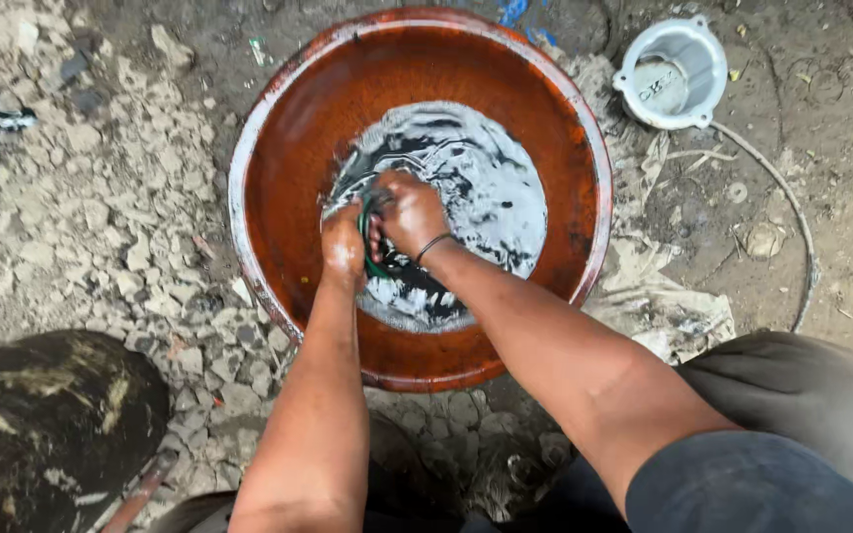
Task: The person washes small metal parts by hand in a large orange basin filled with soapy water. They repeatedly submerge, agitate, and rinse the parts, then transfer them to a white strainer placed on the ground.
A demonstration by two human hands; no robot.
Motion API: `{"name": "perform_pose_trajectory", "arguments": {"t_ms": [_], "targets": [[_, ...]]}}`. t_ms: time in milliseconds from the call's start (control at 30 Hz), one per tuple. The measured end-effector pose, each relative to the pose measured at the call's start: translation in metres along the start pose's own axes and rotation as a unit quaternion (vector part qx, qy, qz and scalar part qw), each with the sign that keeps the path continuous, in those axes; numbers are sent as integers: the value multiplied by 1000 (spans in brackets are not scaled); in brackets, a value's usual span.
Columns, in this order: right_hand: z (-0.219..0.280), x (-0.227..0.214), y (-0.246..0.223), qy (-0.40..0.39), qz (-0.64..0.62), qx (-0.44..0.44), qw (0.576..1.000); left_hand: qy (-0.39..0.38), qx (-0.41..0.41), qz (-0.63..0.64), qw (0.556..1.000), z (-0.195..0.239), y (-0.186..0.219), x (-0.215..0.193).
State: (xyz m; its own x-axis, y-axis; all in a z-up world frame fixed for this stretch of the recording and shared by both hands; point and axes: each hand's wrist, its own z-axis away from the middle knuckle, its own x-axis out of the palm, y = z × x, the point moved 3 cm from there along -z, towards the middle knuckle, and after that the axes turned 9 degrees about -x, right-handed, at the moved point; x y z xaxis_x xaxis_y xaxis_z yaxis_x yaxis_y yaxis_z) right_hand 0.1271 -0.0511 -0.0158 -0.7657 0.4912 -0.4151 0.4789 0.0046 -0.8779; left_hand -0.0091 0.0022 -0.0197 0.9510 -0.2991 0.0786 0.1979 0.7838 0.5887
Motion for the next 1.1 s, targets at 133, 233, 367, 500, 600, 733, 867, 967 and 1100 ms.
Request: {"name": "perform_pose_trajectory", "arguments": {"t_ms": [133, 233, 367, 500, 600, 733, 867, 967, 1100], "targets": [[-22, -32, 41, -105, 169, 124, 972, -33, -20, 33, 999, 22, 15, 7], [-26, -57, 54, -119, 203, 184, 954, -83, -70, 12, 994, 42, 37, 5], [-10, -72, 36, -110, 354, 112, 922, -89, -103, -56, 989, 42, 53, -6], [-6, -71, 25, -307, 319, 59, 895, -56, 29, -89, 994, 13, 40, 0], [-3, -66, 26, -354, 286, 134, 880, -82, 86, -3, 993, 5, 32, -12], [6, -70, 23, -233, 335, 140, 902, -97, -34, 21, 995, 23, 38, -24], [12, -59, 24, -263, 298, 50, 916, -2, -56, -52, 997, 35, 40, -11], [8, -49, 21, -197, 200, 36, 959, -7, -23, -34, 999, 21, 26, -8], [3, -30, -17, -82, 14, -23, 996, 17, 20, -39, 999, -14, 12, -20]]}}
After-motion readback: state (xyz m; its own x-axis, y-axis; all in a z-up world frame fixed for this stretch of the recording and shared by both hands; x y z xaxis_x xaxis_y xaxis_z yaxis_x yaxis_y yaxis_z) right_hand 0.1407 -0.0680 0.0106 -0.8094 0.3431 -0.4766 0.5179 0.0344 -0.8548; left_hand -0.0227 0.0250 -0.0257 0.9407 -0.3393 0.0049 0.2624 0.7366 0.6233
